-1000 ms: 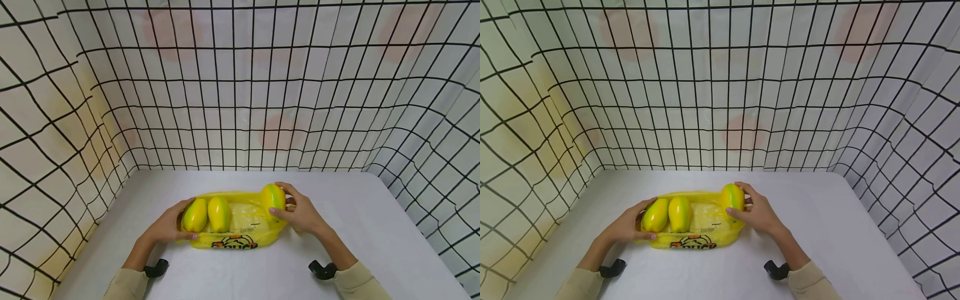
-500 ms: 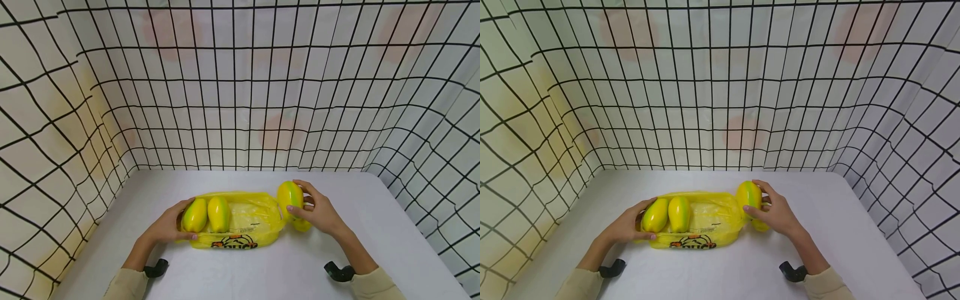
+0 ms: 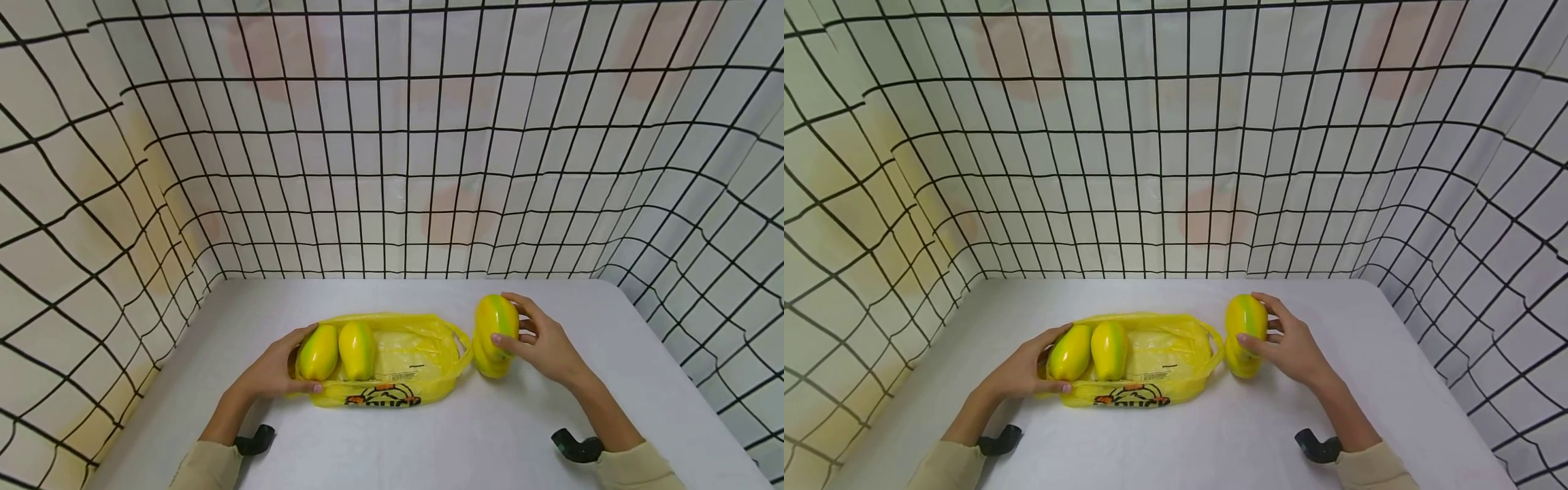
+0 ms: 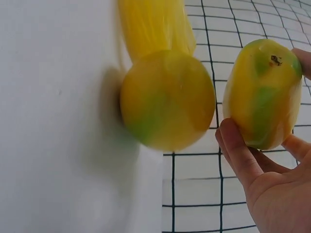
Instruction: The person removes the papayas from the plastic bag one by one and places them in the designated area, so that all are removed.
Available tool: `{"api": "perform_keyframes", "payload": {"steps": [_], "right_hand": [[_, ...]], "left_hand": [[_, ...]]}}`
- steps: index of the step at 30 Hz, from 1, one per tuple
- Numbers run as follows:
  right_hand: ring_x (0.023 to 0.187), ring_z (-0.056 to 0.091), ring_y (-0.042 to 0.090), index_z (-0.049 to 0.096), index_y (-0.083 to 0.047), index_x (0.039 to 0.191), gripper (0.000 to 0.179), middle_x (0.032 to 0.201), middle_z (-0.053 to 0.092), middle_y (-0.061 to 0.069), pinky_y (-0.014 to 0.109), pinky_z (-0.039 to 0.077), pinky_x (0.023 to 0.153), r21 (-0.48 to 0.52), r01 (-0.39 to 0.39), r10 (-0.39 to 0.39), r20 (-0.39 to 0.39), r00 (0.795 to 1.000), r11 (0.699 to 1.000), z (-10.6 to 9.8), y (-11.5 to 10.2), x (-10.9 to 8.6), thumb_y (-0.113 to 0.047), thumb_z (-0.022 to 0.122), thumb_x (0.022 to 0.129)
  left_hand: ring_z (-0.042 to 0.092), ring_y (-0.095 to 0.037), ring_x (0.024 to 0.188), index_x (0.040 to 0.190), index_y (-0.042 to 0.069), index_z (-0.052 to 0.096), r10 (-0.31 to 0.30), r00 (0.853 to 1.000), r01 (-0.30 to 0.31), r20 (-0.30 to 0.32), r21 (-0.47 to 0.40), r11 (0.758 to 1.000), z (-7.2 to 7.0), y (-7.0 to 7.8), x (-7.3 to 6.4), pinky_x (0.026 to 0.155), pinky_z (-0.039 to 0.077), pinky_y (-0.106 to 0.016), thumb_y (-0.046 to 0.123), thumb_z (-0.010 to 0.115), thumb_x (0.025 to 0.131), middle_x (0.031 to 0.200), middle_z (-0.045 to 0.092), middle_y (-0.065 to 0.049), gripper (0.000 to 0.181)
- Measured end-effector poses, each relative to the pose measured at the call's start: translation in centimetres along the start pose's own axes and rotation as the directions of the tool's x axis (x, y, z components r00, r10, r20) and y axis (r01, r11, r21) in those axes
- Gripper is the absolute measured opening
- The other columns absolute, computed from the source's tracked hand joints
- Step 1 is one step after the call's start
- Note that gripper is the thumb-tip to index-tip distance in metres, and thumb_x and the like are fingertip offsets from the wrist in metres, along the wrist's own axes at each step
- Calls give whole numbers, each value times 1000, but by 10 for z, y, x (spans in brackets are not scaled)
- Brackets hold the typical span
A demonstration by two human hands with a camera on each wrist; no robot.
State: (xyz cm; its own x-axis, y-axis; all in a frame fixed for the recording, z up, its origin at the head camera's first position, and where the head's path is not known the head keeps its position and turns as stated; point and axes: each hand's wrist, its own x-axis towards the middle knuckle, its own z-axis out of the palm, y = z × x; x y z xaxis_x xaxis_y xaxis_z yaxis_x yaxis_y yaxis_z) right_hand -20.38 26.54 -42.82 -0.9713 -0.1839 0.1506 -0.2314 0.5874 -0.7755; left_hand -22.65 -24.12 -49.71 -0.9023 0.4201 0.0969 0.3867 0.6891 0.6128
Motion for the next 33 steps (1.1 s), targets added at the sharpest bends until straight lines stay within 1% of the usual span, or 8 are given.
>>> {"api": "perform_keyframes", "payload": {"steps": [11,19,22,25,28,30,31,33], "right_hand": [[122,61,37,34,-24,160,78,151,47,19,41,61,94,-27,-4,4,-18,1000,1000,-13,14,-7,-35,76,95],[121,61,36,35,-22,160,77,151,47,21,43,61,95,-47,-26,25,-32,999,999,-17,24,-8,-36,74,96],[120,61,36,35,-21,160,76,151,47,22,41,61,94,-54,-34,32,-38,999,998,-18,28,-7,-37,74,96],[120,61,37,35,-20,160,76,150,47,24,37,62,92,-59,-45,43,-39,998,997,-20,31,-7,-39,73,96],[121,60,39,34,-20,160,77,151,46,25,28,61,89,-54,-61,60,-35,998,997,-22,35,-7,-41,72,97],[123,59,40,33,-21,160,77,152,45,25,20,58,88,-50,-72,70,-31,997,996,-23,37,-7,-42,71,97],[123,59,41,33,-21,160,77,152,45,25,19,56,87,-50,-77,76,-31,997,996,-24,39,-7,-43,71,97],[125,58,41,33,-22,160,76,153,46,24,20,54,88,-52,-87,86,-28,996,995,-25,40,-7,-44,70,97]], "left_hand": [[49,-36,142,161,13,32,3,1000,-3,-3,-2,1000,0,-2,-1,117,37,-66,61,89,67,161,44,-11,120],[49,-35,141,161,14,33,8,1000,-8,-10,-18,1000,0,-3,0,117,37,-66,61,89,67,160,45,-10,119],[50,-35,141,161,14,33,16,1000,-16,-11,-19,1000,0,-4,0,116,38,-66,61,89,68,160,45,-10,118],[50,-35,141,161,15,33,19,1000,-20,-11,-17,1000,-1,-4,0,116,39,-66,61,89,69,160,45,-10,118],[50,-35,141,161,15,33,17,1000,-17,-10,-17,1000,-1,-3,-1,116,39,-66,61,89,68,160,45,-10,118],[50,-36,141,161,14,33,15,1000,-15,-9,-17,1000,-1,-2,-1,116,39,-66,62,88,68,160,45,-10,118],[50,-36,141,161,14,33,15,1000,-15,-10,-19,1000,-1,-2,-1,115,39,-66,62,89,68,160,45,-11,118],[50,-36,141,161,14,33,14,1000,-14,-8,-21,1000,-1,-1,-1,115,39,-66,61,89,68,160,45,-11,118]]}}
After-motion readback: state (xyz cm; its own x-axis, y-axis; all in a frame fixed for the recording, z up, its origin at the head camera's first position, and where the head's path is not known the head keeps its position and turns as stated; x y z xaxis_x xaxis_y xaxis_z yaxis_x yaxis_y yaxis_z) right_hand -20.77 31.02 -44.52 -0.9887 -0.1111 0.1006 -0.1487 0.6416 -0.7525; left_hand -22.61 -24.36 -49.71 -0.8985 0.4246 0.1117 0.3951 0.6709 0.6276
